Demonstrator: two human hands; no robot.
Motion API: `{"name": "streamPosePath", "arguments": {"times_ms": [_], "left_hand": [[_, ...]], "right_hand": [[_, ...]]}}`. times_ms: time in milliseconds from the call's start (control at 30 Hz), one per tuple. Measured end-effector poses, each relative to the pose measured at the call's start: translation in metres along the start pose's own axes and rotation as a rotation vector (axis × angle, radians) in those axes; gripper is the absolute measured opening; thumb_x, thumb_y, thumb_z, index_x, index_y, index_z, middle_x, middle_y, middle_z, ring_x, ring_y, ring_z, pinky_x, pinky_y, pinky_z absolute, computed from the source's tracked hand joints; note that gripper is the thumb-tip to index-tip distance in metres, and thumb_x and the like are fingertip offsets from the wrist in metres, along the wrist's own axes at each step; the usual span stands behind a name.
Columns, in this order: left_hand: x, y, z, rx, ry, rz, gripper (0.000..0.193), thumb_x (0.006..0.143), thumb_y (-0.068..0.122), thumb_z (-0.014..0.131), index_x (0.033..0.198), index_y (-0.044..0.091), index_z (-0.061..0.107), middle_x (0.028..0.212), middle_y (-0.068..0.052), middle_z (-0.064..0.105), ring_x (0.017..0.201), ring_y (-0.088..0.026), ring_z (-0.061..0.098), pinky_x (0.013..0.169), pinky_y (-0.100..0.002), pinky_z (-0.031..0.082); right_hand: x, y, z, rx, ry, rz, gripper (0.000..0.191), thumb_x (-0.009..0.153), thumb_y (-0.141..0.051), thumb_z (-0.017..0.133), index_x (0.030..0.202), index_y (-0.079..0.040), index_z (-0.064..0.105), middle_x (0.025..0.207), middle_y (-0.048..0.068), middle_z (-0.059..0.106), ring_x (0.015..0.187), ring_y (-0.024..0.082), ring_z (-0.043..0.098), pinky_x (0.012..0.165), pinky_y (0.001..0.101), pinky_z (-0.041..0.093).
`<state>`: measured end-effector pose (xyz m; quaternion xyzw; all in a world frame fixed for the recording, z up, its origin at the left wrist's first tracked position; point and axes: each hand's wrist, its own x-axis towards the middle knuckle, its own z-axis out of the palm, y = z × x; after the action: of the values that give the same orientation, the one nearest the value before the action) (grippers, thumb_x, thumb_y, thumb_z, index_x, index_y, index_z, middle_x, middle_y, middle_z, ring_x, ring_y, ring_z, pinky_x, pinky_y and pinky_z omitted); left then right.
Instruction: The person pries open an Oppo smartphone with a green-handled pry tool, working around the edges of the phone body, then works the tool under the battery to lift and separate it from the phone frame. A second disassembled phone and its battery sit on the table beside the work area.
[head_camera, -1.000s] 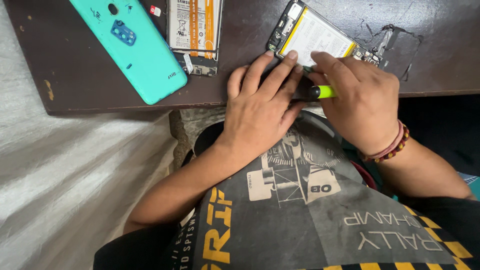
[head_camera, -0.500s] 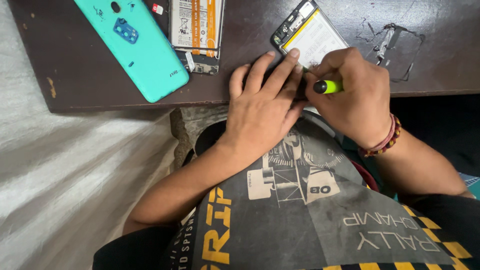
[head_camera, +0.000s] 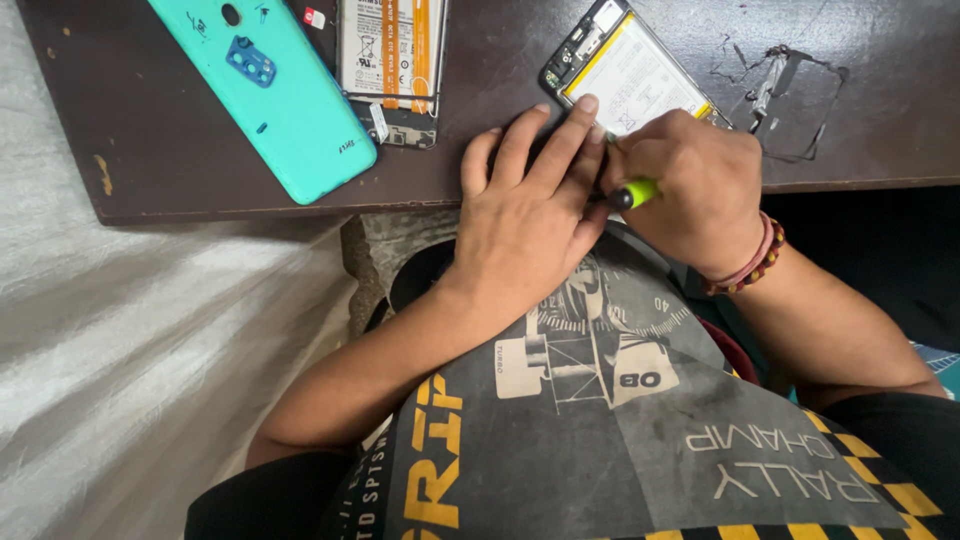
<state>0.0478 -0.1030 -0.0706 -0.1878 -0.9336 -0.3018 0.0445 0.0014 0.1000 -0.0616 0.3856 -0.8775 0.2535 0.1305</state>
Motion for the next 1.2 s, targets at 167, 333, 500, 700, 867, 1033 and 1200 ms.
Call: {"name": "streamPosePath", "arguments": {"times_ms": [167,333,500,700,867,1033,1200], "left_hand": [[0.000,0.000,-0.001,-0.010,-0.014,-0.001,0.061,0.091,0.036,0.075,0.142,0.005,0.063,0.161,-0.007,0.042,0.142,-0.032,0.039,0.118,-0.053,0.030],[0.001,0.000,-0.002,-0.013,-0.011,-0.004,0.061,0.092,0.035,0.076,0.143,0.004,0.063,0.161,-0.006,0.042,0.143,-0.032,0.039,0.119,-0.052,0.029],[0.000,-0.001,-0.001,-0.031,-0.007,-0.003,0.062,0.088,0.034,0.076,0.142,0.005,0.063,0.160,-0.007,0.043,0.141,-0.032,0.040,0.118,-0.053,0.030],[-0.001,-0.001,-0.005,-0.037,0.021,-0.010,0.058,0.094,0.035,0.076,0.142,0.005,0.063,0.159,-0.005,0.046,0.140,-0.031,0.043,0.118,-0.052,0.032],[-0.001,-0.001,-0.012,-0.042,0.016,0.008,0.056,0.095,0.035,0.075,0.140,0.004,0.063,0.157,-0.006,0.049,0.137,-0.032,0.045,0.115,-0.051,0.033],[0.004,-0.005,-0.017,-0.068,0.049,0.019,0.044,0.102,0.031,0.072,0.138,0.006,0.064,0.150,-0.006,0.057,0.132,-0.029,0.052,0.113,-0.048,0.036],[0.017,-0.011,-0.017,-0.089,0.080,0.077,0.039,0.107,0.016,0.067,0.144,0.006,0.062,0.131,-0.003,0.063,0.123,-0.025,0.055,0.108,-0.046,0.039]], "right_hand": [[0.002,0.003,-0.002,-0.008,-0.010,-0.118,0.032,0.095,-0.005,0.085,0.109,-0.011,0.057,0.095,0.003,0.068,0.074,0.024,0.067,0.062,0.0370,0.050],[0.010,0.001,-0.007,-0.022,-0.044,-0.146,0.024,0.098,-0.009,0.081,0.109,-0.011,0.060,0.098,0.004,0.067,0.077,0.024,0.067,0.060,0.0355,0.050],[0.019,-0.012,-0.013,-0.129,-0.127,-0.074,0.019,0.087,-0.007,0.079,0.099,-0.012,0.066,0.093,0.003,0.066,0.076,0.025,0.066,0.066,0.0394,0.051],[0.024,-0.021,-0.037,-0.070,-0.175,0.063,0.026,0.086,-0.007,0.083,0.108,-0.010,0.068,0.096,0.004,0.067,0.083,0.025,0.067,0.070,0.0374,0.052],[0.013,-0.004,-0.071,-0.107,-0.098,0.216,0.018,0.100,0.001,0.076,0.112,-0.003,0.063,0.104,0.011,0.066,0.084,0.024,0.065,0.073,0.0339,0.052],[-0.002,0.023,-0.083,-0.306,-0.117,0.275,0.018,0.100,0.003,0.067,0.117,-0.001,0.061,0.106,0.014,0.060,0.088,0.027,0.065,0.076,0.0333,0.052],[-0.014,0.043,-0.077,-0.403,-0.123,0.195,0.021,0.099,0.003,0.065,0.119,-0.002,0.061,0.115,0.013,0.059,0.098,0.031,0.061,0.088,0.0369,0.052]]}}
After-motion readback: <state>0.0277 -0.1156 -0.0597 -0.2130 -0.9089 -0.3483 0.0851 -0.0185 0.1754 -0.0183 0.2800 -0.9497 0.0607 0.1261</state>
